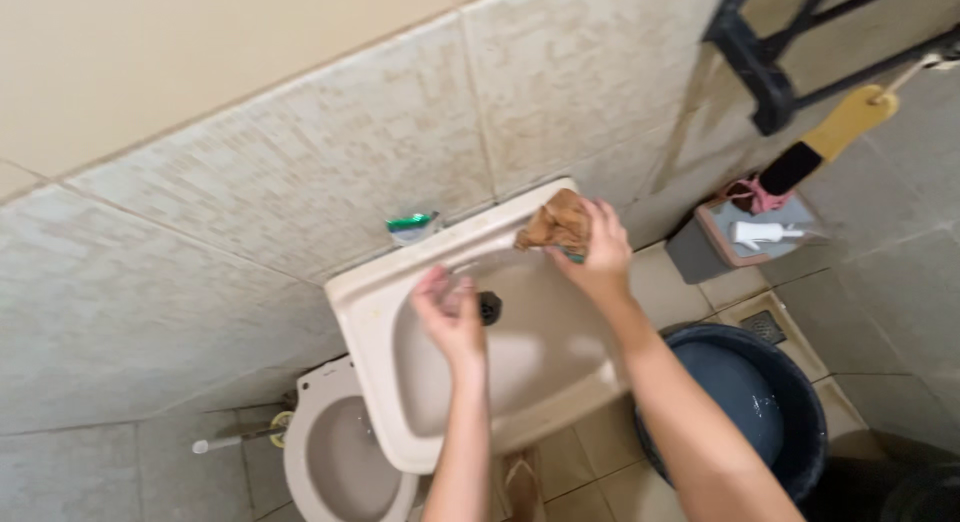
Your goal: The person prepares soapy water in a basin, washes cloths, then scrubs the toilet bowl using a brush and a pink scoop to pour soapy water. The person repeatedly scrubs the interior surfaces of the toilet bowl.
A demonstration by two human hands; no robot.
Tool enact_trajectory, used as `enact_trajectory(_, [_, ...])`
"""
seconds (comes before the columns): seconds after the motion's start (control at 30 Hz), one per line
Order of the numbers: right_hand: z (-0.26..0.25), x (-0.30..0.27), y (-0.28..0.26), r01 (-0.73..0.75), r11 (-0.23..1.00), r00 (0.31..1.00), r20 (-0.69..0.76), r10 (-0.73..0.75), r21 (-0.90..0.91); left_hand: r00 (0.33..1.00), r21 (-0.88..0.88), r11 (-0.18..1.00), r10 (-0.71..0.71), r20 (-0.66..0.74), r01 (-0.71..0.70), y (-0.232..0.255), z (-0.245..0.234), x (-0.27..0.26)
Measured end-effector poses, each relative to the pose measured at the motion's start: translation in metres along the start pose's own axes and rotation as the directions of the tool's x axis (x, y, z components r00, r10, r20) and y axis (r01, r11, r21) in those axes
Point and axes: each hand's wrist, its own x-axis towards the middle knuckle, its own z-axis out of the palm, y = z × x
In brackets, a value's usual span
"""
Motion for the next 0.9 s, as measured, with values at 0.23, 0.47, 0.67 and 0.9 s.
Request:
enact_trajectory(0.23, [-0.012, -0.021, -0.015, 0.083, 0.996, 0.985, -0.15, -0.081, 0.011, 0.922, 0.251, 0.892, 0.388, 0.0, -0.375, 0.009, -0.008, 0.091])
enact_trajectory(0.47, [-0.036, -0.055, -0.023, -0.034, 0.997, 0.991, -0.126, 0.042, 0.065, 0.935, -0.029, 0.946, 0.324, 0.142, -0.323, 0.022, -0.024, 0.1])
enact_trajectory(0.67, [-0.076, -0.142, 0.001, -0.02, 0.863, 0.988, -0.121, 0.093, 0.505, 0.899, -0.081, 0.994, 0.096, 0.427, -0.068, 0.082, -0.013, -0.013])
enact_trajectory(0.9, [-0.135, -0.246, 0.09, -0.308, 0.483, 0.942, 0.194, 0.272, 0.819, 0.651, -0.03, 0.953, -0.182, 0.737, 0.3, 0.051, 0.052, -0.216])
